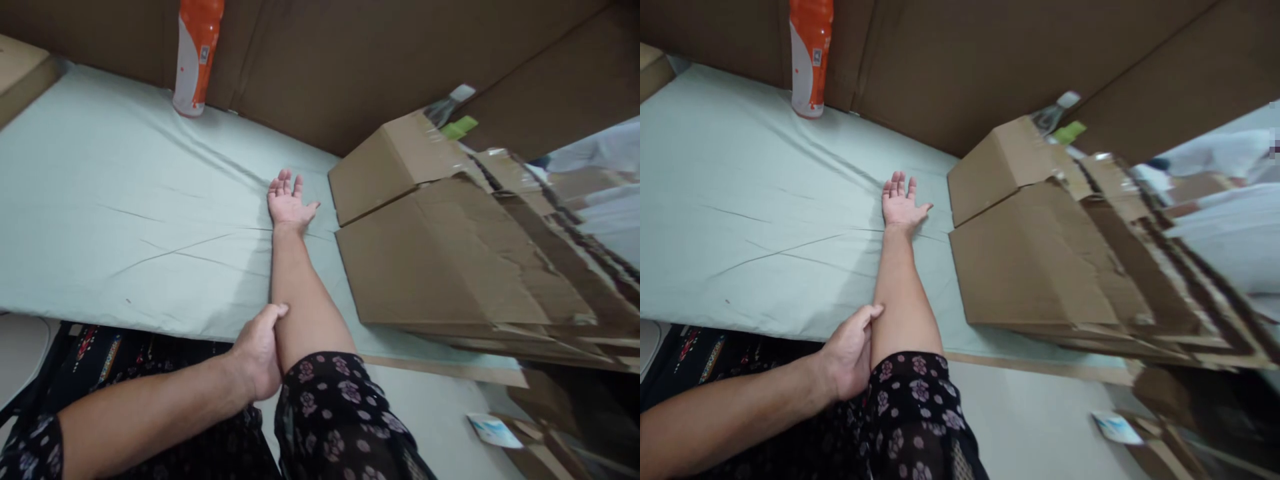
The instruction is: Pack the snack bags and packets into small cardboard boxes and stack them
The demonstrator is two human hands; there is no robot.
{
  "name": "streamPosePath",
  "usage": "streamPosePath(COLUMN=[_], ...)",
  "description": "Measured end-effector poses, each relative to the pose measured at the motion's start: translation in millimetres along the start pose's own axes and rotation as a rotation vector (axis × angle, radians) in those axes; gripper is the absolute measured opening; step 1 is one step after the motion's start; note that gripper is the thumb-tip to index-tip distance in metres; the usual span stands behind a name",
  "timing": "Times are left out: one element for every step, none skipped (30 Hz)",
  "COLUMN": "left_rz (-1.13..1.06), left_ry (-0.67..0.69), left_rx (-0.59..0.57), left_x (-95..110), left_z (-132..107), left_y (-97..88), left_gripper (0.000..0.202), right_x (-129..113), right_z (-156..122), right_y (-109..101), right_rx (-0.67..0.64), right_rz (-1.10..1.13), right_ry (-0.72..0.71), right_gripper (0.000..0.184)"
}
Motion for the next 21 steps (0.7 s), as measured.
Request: streamPosePath(left_rz=[-0.004,-0.011,-0.018,-0.025,-0.031,-0.036,-0.041,-0.047,-0.052,-0.057,-0.061,-0.065,-0.067,-0.07,-0.072,-0.071,-0.068,-0.06,-0.048,-0.032,-0.014], left_ry=[-0.004,-0.007,-0.007,-0.004,-0.003,-0.006,-0.014,-0.023,-0.032,-0.04,-0.046,-0.051,-0.054,-0.056,-0.054,-0.05,-0.043,-0.036,-0.028,-0.022,-0.015], left_rx=[0.019,0.034,0.041,0.039,0.035,0.03,0.027,0.026,0.03,0.04,0.056,0.071,0.084,0.09,0.088,0.08,0.07,0.06,0.054,0.053,0.053], left_x=[0,-1,-1,-1,-1,0,0,0,1,1,1,1,1,2,3,4,5,6,8,9,11], left_z=[0,-1,-4,-8,-12,-15,-17,-17,-17,-15,-14,-12,-12,-13,-14,-15,-17,-18,-18,-17,-16], left_y=[-1.1,-2.1,-2.7,-2.8,-2.6,-2.1,-1.5,-0.6,0.0,0.5,0.5,0.2,-0.2,-0.6,-0.7,-0.6,-0.3,0.1,0.5,0.6,0.4], left_gripper=[0.02,0.022,0.026,0.031,0.036,0.04,0.042,0.041,0.039,0.037,0.036,0.036,0.039,0.043,0.049,0.055,0.058,0.057,0.053,0.048,0.043], right_x=[0,0,0,0,-1,-1,-1,-1,-1,0,1,1,2,2,2,3,3,3,4,4,5], right_z=[0,-1,-1,0,0,0,0,0,-1,-1,-2,-3,-4,-5,-5,-6,-7,-7,-7,-6,-5], right_y=[0,-1,-1,-1,-1,-1,0,0,1,2,2,3,5,6,7,9,11,13,15,18,20], right_rx=[-0.003,-0.007,-0.013,-0.019,-0.025,-0.029,-0.03,-0.026,-0.019,-0.01,0.0,0.009,0.017,0.022,0.023,0.024,0.023,0.022,0.022,0.021,0.018], right_rz=[-0.001,-0.005,-0.014,-0.03,-0.048,-0.063,-0.067,-0.055,-0.031,-0.005,0.015,0.024,0.023,0.016,0.009,0.003,-0.002,-0.009,-0.019,-0.029,-0.04], right_ry=[-0.002,-0.007,-0.014,-0.024,-0.035,-0.041,-0.04,-0.032,-0.02,-0.005,0.01,0.021,0.028,0.031,0.031,0.031,0.03,0.03,0.031,0.032,0.034], right_gripper=[0.08,0.08,0.08,0.08,0.079,0.078,0.078,0.078,0.078,0.078,0.078,0.078,0.078,0.078,0.077,0.077,0.076,0.076,0.075,0.075,0.075])
Point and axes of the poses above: each hand's wrist, its own z-axis towards the middle knuckle, its own y-axis out of the palm, x = y × z, the point moved 5 cm from there along z, towards the middle knuckle, and after that the axes turned 6 degrees about y, right-handed, at the moved point
